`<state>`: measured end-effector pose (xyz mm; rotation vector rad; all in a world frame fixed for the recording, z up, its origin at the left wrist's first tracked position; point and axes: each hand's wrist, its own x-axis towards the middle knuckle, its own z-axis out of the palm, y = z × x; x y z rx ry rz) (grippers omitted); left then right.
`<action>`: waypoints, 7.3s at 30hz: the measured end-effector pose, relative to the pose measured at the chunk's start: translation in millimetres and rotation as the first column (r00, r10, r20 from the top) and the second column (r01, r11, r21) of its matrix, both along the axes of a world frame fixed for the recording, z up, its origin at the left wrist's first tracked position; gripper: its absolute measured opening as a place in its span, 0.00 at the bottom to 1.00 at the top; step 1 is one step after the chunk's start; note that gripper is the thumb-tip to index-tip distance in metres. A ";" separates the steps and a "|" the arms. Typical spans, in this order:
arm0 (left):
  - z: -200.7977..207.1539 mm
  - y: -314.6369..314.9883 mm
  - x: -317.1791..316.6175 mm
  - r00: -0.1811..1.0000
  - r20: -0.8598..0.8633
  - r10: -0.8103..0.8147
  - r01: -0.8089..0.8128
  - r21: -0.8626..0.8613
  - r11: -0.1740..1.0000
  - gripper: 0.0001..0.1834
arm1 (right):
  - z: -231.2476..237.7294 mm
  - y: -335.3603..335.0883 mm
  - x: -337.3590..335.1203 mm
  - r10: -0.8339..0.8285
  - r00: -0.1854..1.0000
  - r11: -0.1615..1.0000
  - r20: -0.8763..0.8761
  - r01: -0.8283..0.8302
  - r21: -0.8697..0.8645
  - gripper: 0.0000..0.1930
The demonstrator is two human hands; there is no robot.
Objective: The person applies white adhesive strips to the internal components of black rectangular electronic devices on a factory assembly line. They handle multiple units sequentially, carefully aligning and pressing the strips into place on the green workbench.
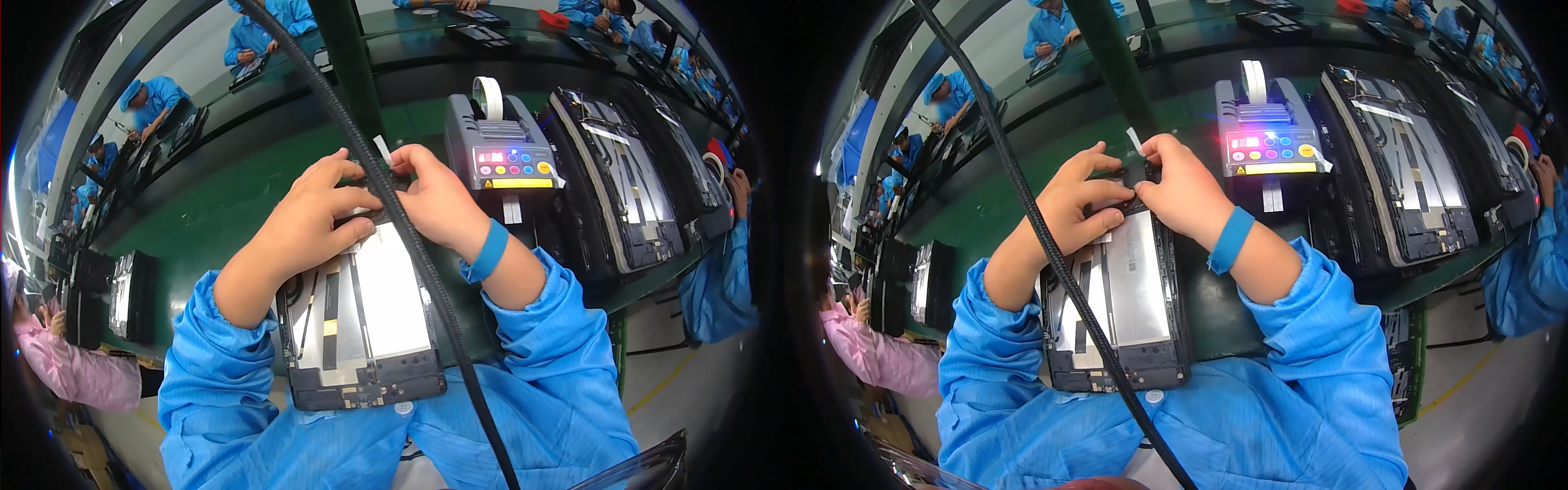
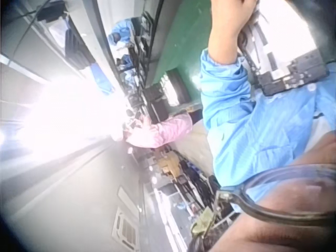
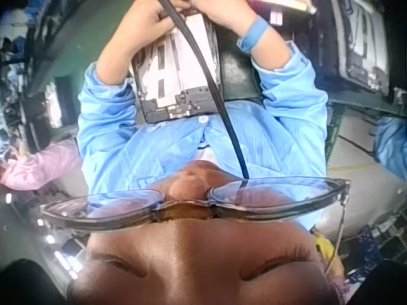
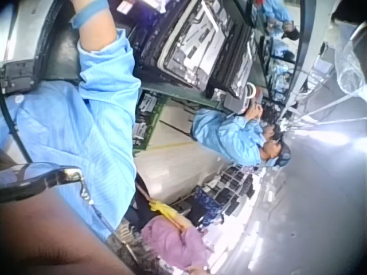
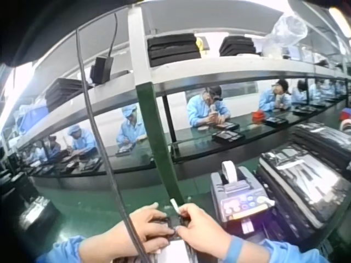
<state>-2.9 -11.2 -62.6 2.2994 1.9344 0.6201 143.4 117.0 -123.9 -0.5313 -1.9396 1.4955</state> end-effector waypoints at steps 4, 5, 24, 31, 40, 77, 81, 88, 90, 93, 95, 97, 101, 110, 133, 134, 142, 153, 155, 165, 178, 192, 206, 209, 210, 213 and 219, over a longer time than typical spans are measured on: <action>-5.4 -2.7 -3.7 0.999 0.037 -0.001 0.001 0.005 1.000 0.16 | -12.0 3.7 -8.5 0.030 0.988 0.983 -0.153 -0.056 -0.174 0.22; -5.9 -1.7 -4.0 0.999 0.032 -0.010 0.010 0.008 1.000 0.16 | -11.4 3.8 -8.8 0.007 0.993 0.985 -0.122 -0.028 -0.173 0.22; -10.4 -3.5 -3.9 1.000 -0.023 -0.013 0.017 0.170 0.985 0.15 | 25.5 -5.4 7.5 0.093 0.995 0.973 0.021 -0.087 -0.216 0.30; -16.5 -6.3 -5.1 0.999 -0.040 -0.012 0.022 0.274 0.961 0.11 | 26.7 -9.4 3.1 0.073 0.993 0.982 0.098 -0.055 -0.178 0.31; -17.1 15.9 -12.3 0.991 0.131 -0.004 -0.023 0.205 0.978 0.03 | 29.0 -6.6 2.5 0.128 0.991 0.960 0.042 -0.113 -0.257 0.32; -9.3 18.3 -14.6 0.968 0.220 0.123 -0.127 0.009 0.992 0.08 | 21.8 -15.7 0.4 0.027 0.994 0.991 0.108 -0.012 -0.135 0.33; -15.8 15.4 -12.5 0.977 0.201 0.076 -0.099 0.107 0.989 0.03 | 22.7 -14.2 1.5 0.009 0.985 0.997 0.174 0.005 -0.082 0.33; -22.5 12.5 -6.2 0.986 0.132 0.101 -0.122 0.162 0.979 0.01 | 20.1 -16.0 -1.8 -0.015 0.988 0.998 0.152 0.024 -0.054 0.32; -25.6 10.7 -6.2 0.994 0.014 0.105 -0.106 0.205 0.973 0.01 | 19.6 -17.0 -2.7 -0.027 0.989 0.999 0.146 0.031 -0.027 0.32; -27.3 10.0 -8.3 0.994 -0.033 0.105 -0.096 0.221 0.971 0.01 | 24.3 -17.3 -4.0 -0.027 0.977 0.999 0.210 0.031 -0.016 0.33; -26.8 9.1 -10.3 0.997 -0.012 0.083 -0.077 0.243 0.967 0.00 | 30.0 -15.0 -4.7 -0.017 0.959 1.000 0.284 0.023 -0.019 0.33; -27.2 6.2 -13.0 0.999 0.021 0.044 -0.048 0.286 0.957 0.01 | 32.2 -9.8 -5.2 0.024 0.954 1.000 0.300 -0.023 -0.005 0.35; -33.3 2.1 -13.8 0.998 -0.060 -0.033 0.054 0.403 0.914 0.06 | 37.4 -2.9 -7.2 0.075 0.929 0.997 0.362 -0.082 0.003 0.38; -27.6 -9.0 -10.9 0.976 -0.219 -0.020 0.108 0.398 0.911 0.08 | 48.5 2.1 -5.8 0.140 0.921 0.990 0.363 -0.120 -0.075 0.39; -35.1 -15.5 -10.7 0.976 -0.215 0.047 0.069 0.502 0.862 0.07 | 53.2 6.7 -12.0 0.147 0.860 0.973 0.489 -0.215 0.086 0.42; -34.7 -16.3 -11.0 0.976 -0.214 0.049 0.067 0.504 0.861 0.07 | 53.3 7.3 -12.4 0.153 0.858 0.970 0.489 -0.225 0.091 0.42; -34.0 -19.1 -12.0 0.978 -0.202 0.057 0.056 0.510 0.858 0.07 | 54.8 5.1 -15.1 0.179 0.851 0.971 0.494 -0.235 0.054 0.44; -35.8 -16.3 -11.0 0.979 -0.198 0.052 0.051 0.483 0.874 0.07 | 55.7 0.8 -17.2 0.100 0.802 0.955 0.589 -0.245 0.170 0.44; -34.2 -15.6 -10.1 0.979 -0.199 0.050 0.053 0.479 0.876 0.07 | 58.9 0.4 -17.0 0.068 0.789 0.945 0.610 -0.248 0.215 0.44; -31.2 -16.6 -10.2 0.974 -0.217 0.068 0.044 0.474 0.879 0.08 | 56.6 10.5 -20.4 0.045 0.794 0.945 0.606 -0.231 0.232 0.42; -34.1 -19.3 -12.1 0.984 -0.162 0.070 0.020 0.496 0.868 0.09 | 69.4 3.5 -26.6 0.116 0.738 0.937 0.665 -0.303 0.172 0.45; -29.3 -17.7 -9.8 0.985 -0.161 0.067 0.010 0.435 0.900 0.09 | 73.4 8.4 -30.6 0.035 0.661 0.833 0.749 -0.434 0.344 0.42; -12.6 -7.3 -3.2 0.999 -0.017 -0.048 0.051 0.310 0.949 0.15 | 18.9 4.9 4.4 0.073 0.994 0.960 0.078 -0.049 -0.276 0.30; -7.9 -3.5 7.5 0.987 -0.152 -0.051 0.097 0.311 0.946 0.16 | 7.7 10.3 0.3 0.044 0.999 0.958 0.018 -0.037 -0.284 0.28; -5.5 -1.8 8.0 0.982 -0.178 -0.057 0.111 0.310 0.944 0.16 | 4.1 11.5 -1.9 0.028 1.000 0.956 -0.007 -0.029 -0.292 0.28; -3.7 -1.6 8.2 0.983 -0.177 -0.044 0.095 0.294 0.951 0.16 | 7.5 4.7 -0.8 -0.012 1.000 0.989 0.010 0.014 -0.149 0.28; -4.2 -3.1 4.6 0.976 -0.216 -0.025 0.081 0.255 0.963 0.15 | 10.8 5.9 -2.5 0.024 0.994 0.994 0.108 -0.013 -0.108 0.30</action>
